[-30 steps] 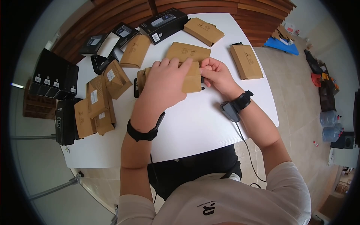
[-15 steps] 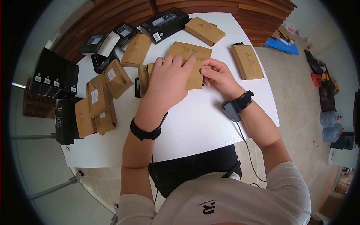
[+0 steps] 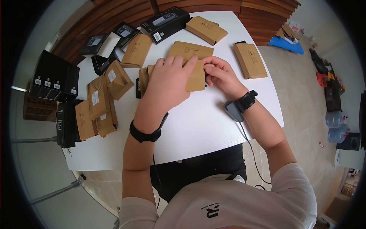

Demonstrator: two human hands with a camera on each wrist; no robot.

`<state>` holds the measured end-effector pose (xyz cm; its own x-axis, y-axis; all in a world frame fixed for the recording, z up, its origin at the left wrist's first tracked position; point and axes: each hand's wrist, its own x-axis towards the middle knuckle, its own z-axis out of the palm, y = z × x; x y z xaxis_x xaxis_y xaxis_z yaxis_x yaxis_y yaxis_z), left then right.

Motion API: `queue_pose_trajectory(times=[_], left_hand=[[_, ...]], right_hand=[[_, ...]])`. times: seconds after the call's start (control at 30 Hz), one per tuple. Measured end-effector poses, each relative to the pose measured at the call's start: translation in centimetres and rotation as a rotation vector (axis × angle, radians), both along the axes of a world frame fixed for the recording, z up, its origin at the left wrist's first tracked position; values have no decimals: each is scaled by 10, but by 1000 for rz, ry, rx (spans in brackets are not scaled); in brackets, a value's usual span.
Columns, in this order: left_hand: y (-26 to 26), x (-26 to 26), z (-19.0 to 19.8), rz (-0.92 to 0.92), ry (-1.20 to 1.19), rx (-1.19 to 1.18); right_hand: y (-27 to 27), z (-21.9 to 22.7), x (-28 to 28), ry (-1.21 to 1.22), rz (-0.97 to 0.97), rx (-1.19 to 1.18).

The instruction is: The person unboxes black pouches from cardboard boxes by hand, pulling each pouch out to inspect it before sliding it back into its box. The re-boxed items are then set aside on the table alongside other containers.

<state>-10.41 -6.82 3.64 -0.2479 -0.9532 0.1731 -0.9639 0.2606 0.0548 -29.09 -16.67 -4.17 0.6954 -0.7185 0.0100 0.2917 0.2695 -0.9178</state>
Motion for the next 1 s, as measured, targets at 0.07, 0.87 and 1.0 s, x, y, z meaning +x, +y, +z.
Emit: queue_pose_trajectory(times=[0.07,0.87,1.0], left_hand=[[1,-3,0,-1,-5,-2],[0,29,20,329,59,374],[-6,25,27,482,-1,587]], right_hand=[[2,1,-1,-1,3,13],[-17,-9,4,-59,-588,-38],[-17,-4,3,-28,-677,-31]])
